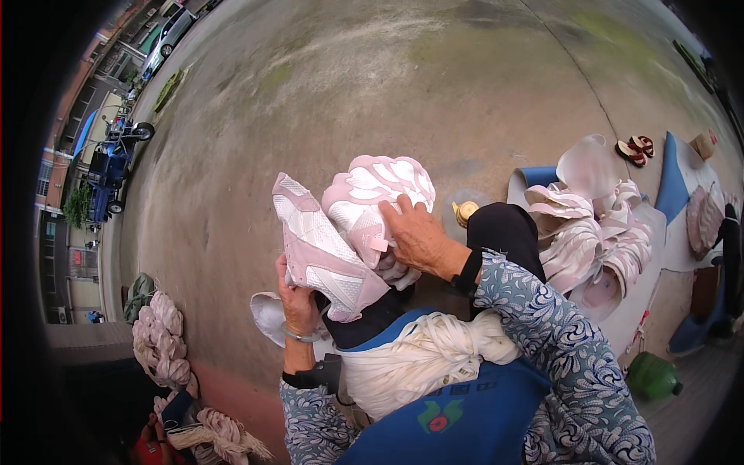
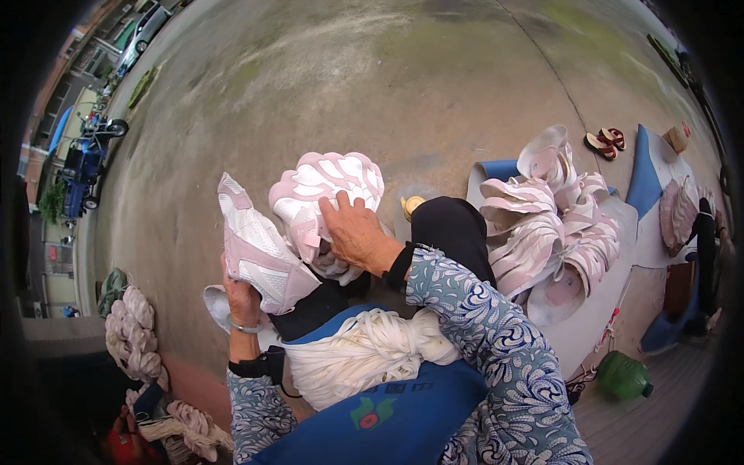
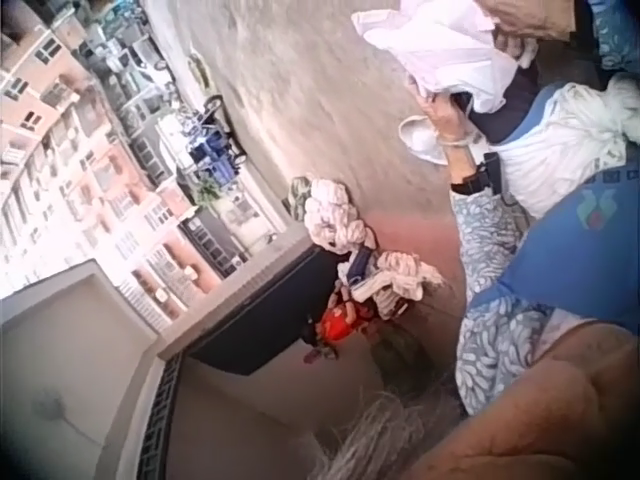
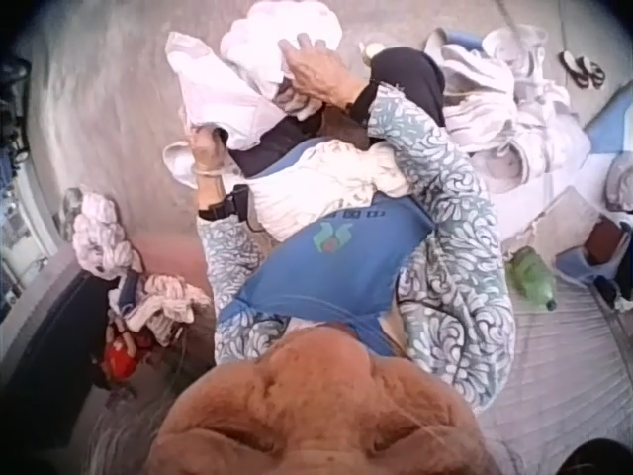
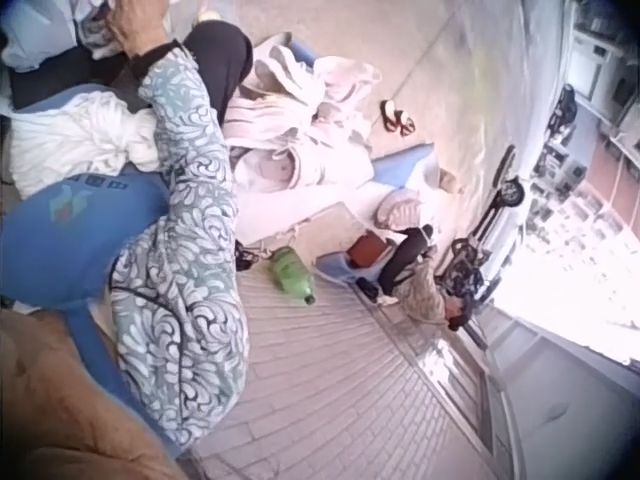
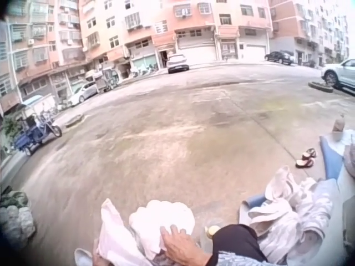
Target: The recorder is lacing a pair of pink and white athletic shoes, threading the laces through the eyelets and securing the tongue.
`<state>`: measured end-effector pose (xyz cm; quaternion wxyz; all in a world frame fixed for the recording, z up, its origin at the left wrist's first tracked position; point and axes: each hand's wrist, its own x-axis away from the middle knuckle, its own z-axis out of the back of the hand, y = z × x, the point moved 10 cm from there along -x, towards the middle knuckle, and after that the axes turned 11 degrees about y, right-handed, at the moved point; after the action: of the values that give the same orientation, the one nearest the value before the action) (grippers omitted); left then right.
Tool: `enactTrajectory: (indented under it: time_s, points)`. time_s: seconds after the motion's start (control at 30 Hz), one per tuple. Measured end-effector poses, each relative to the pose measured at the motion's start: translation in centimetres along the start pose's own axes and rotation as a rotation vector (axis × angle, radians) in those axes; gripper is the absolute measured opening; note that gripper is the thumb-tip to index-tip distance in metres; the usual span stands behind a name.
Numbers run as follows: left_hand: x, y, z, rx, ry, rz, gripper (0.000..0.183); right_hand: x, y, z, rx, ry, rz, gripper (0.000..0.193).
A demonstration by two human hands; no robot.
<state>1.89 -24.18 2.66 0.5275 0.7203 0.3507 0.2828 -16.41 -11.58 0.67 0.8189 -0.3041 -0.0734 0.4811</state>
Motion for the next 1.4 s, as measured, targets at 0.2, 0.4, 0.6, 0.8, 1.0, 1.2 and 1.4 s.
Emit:
enactTrajectory:
  time_s: [0.2, 0.4, 0.6, 0.8, 1.0, 1.2, 1.4]
  points:
    - [4.6, 1.9, -0.2, -0.029, -0.014, -0.181, 0.053, 3.8, 0.0, 6.7, -0.086, 0.003, -0.032, 0.050]
    - [9.3, 3.2, -3.5, 0.261, -0.237, -0.124, 0.075, 7.6, 0.8, 9.7, -0.159, 0.203, 0.023, 0.039]
    - [6.9, 0.5, -2.2, -0.048, 0.187, -0.031, 0.038, 8.8, 2.1, 10.2, -0.159, 0.251, -0.082, 0.030]
    - [5.3, 1.2, -8.0, -0.853, -0.018, -0.092, 0.044, 7.0, 3.5, 9.7, -0.104, 0.183, -0.174, 0.030]
    - [1.6, 1.1, -8.8, -0.919, -0.019, -0.194, 0.036, 4.1, 3.1, 8.3, -0.043, 0.198, -0.105, 0.029]
    - [-0.9, -1.5, -4.7, -0.667, 0.109, -0.029, 0.035, 6.2, 2.1, 5.5, -0.097, 0.114, -0.145, 0.048]
    - [2.3, 0.6, -9.2, -0.816, -0.023, -0.212, 0.038, 6.3, 2.8, 7.1, -0.102, 0.087, -0.131, 0.054]
